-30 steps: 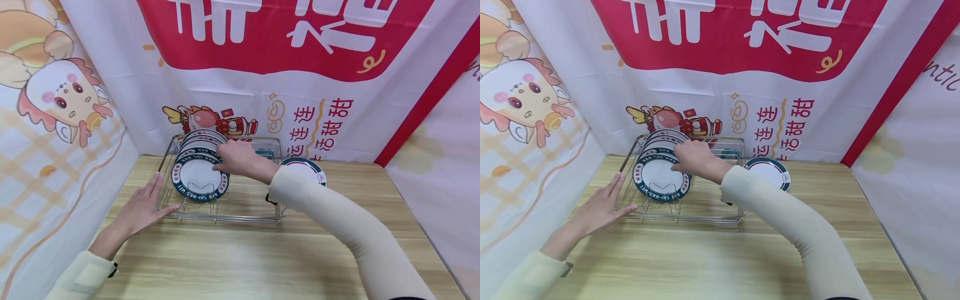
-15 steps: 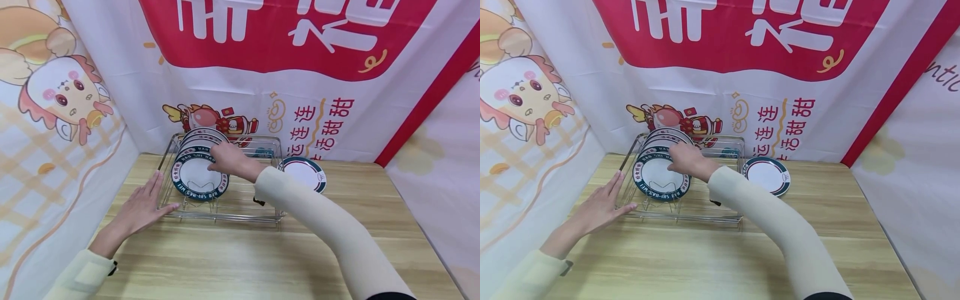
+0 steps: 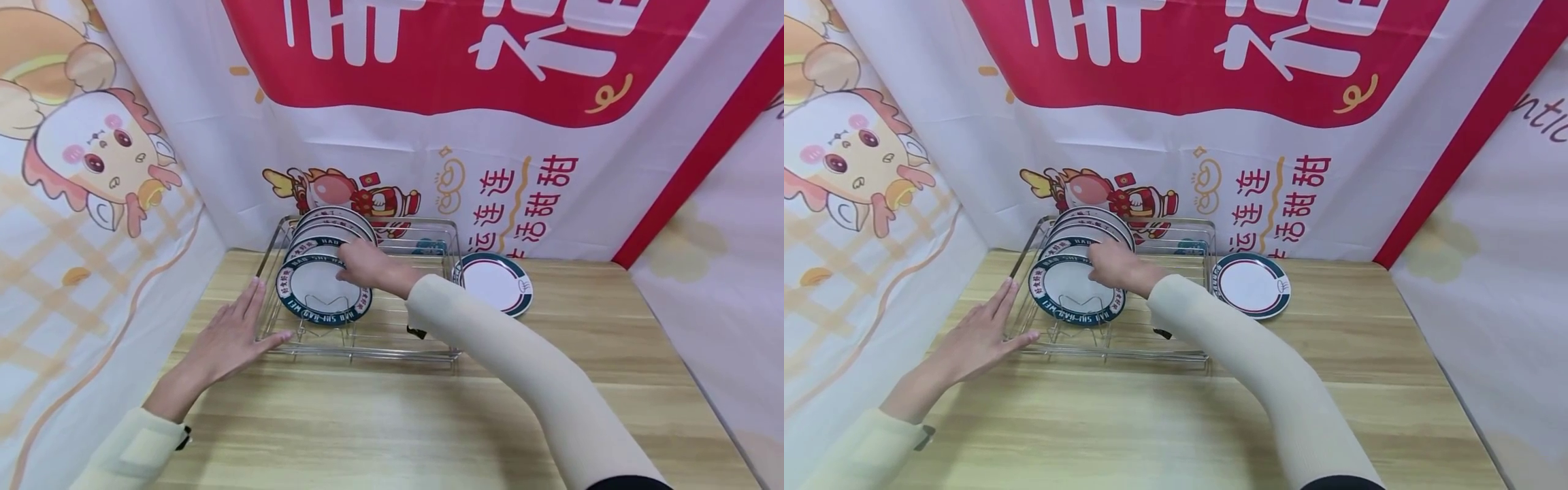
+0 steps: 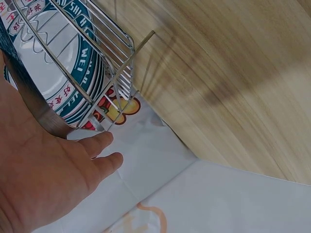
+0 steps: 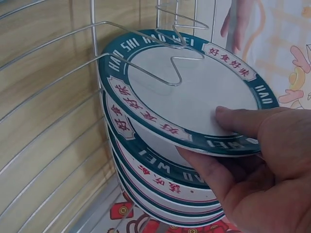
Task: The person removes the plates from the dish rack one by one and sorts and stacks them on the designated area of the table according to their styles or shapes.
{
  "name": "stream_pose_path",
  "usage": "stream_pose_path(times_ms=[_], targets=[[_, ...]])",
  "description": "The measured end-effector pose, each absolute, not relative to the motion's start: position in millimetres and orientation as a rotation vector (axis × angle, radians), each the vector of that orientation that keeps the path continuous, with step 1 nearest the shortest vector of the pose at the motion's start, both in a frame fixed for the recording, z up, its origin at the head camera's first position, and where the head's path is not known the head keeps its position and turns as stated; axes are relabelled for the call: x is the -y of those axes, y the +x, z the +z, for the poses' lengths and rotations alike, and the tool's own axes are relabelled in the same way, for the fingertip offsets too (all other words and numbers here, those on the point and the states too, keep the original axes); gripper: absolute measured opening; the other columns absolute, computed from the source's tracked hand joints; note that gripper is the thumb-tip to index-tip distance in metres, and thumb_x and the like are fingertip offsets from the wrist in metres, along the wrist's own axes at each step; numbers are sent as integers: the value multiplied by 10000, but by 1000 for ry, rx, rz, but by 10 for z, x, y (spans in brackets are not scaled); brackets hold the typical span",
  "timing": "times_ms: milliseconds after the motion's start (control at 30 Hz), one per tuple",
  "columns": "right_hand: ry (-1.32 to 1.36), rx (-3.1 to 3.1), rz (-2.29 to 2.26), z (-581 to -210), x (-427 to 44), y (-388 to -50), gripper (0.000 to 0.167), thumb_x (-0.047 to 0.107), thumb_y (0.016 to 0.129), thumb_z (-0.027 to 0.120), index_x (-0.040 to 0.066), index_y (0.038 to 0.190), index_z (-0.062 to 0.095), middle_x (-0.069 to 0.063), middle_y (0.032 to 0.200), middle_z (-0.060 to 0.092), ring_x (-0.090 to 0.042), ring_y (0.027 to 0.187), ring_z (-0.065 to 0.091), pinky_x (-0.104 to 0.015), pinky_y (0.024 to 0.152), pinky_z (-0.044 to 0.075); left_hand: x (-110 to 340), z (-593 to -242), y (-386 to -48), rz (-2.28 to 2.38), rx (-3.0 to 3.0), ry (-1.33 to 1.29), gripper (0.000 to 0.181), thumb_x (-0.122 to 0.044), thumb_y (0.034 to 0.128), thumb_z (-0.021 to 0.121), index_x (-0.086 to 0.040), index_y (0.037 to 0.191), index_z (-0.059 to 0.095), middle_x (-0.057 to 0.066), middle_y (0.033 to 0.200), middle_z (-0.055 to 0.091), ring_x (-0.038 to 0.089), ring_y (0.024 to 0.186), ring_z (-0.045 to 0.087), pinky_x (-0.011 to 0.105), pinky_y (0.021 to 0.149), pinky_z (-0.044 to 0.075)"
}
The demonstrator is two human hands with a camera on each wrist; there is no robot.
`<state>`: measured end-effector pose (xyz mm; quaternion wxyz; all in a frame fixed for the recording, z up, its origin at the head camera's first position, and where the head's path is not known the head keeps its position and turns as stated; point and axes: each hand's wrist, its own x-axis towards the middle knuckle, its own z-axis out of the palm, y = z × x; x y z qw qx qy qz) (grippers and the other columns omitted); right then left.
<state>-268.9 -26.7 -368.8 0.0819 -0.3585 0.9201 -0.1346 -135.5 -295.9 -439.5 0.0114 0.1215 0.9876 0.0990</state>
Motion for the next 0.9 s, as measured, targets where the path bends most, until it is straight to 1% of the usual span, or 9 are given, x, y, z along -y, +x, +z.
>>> stream_pose_path(times_ms=[133,333,467,700,900], targets=[[-1058,-2718,-419,-3685,253,-2653,221,211,1029,726,53,1183,723,-30,998,728,-136,838,666,-242,722,560,2955,-4392,-1355,304,-3084,381,1133,-730,1008,504,34,1675,-3,275,1750,17,524,1578,166,726,1235,188],[-1082,-2724,-441,-3712,222,-2611,173,207,1038,710,52,1111,737,-26,946,718,-142,799,644,-255,702,535,2951,-4387,-1349,300,-3082,374,1130,-729,1005,509,58,1671,47,278,1749,25,523,1577,173,731,1228,200],[-1100,-2736,-455,-3731,210,-2601,164,203,1038,711,51,1090,745,-25,925,711,-143,778,630,-258,690,523,2945,-4383,-1353,299,-3079,372,1125,-728,1006,508,61,1670,60,273,1751,23,523,1576,176,733,1224,208],[-1120,-2742,-497,-3761,182,-2575,160,198,1046,699,54,1101,745,-16,907,706,-133,752,635,-245,670,529,2944,-4374,-1354,309,-3079,366,1132,-727,1005,512,51,1673,32,276,1750,27,526,1574,178,737,1222,209],[-1116,-2787,-520,-3754,155,-2563,171,203,1052,691,40,1066,738,-17,812,669,-126,670,581,-238,611,467,2945,-4378,-1354,316,-3082,371,1129,-722,1006,516,40,1676,19,272,1752,26,520,1576,181,739,1219,215]])
